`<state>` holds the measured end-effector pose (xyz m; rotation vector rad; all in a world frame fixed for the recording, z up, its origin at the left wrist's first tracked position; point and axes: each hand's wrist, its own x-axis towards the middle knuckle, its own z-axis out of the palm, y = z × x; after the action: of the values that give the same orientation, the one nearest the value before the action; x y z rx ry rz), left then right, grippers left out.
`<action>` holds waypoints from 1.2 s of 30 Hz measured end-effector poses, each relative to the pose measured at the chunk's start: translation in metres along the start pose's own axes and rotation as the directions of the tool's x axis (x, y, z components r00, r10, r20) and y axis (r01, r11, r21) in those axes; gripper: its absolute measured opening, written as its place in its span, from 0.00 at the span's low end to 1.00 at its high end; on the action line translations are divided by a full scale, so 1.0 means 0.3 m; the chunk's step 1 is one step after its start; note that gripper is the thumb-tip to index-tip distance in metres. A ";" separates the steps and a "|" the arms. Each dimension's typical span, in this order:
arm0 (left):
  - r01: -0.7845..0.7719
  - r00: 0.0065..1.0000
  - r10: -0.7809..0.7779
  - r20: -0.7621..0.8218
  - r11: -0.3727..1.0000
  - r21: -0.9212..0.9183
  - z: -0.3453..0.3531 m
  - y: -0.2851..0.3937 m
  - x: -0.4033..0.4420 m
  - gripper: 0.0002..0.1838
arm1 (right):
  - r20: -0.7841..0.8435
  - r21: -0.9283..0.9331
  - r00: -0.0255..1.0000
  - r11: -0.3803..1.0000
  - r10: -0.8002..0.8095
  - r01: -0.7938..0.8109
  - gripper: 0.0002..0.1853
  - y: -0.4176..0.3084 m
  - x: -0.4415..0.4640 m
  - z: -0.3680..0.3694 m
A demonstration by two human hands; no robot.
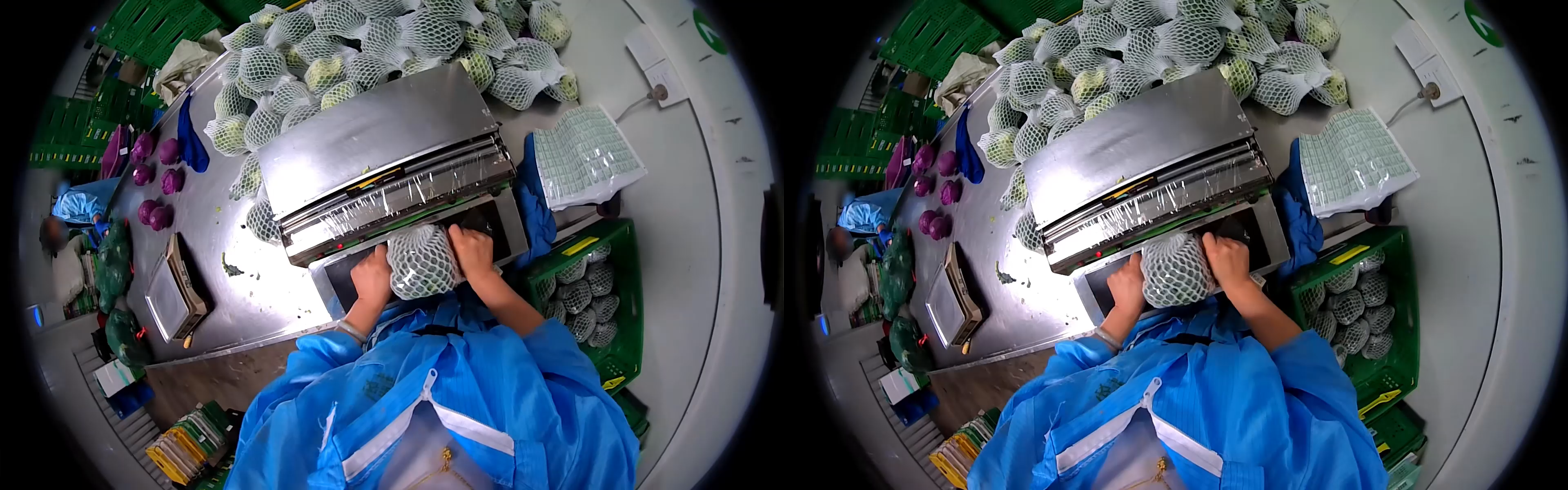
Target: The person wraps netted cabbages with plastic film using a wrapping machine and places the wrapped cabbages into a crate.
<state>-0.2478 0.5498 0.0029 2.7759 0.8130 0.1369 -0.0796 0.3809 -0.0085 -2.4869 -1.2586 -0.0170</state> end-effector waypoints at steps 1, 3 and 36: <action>0.070 0.996 -0.070 0.062 0.998 0.001 0.000 0.005 0.005 0.07 | 0.095 0.446 0.980 0.872 0.177 -0.201 0.12 -0.027 -0.007 0.001; -0.086 0.988 -0.001 -0.156 0.832 -0.548 0.007 0.004 -0.027 0.08 | 0.425 0.889 0.855 0.042 0.296 -0.456 0.11 -0.100 -0.011 -0.016; 0.821 0.278 0.598 0.752 0.259 -0.509 -0.249 0.944 -0.106 0.37 | -0.098 0.979 0.978 0.192 0.184 0.062 0.49 0.114 -0.834 -0.836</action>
<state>-0.1395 0.3174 0.1480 0.9160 0.3150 -0.8214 -0.1674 0.0886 0.1745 -1.2695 -0.6420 0.4377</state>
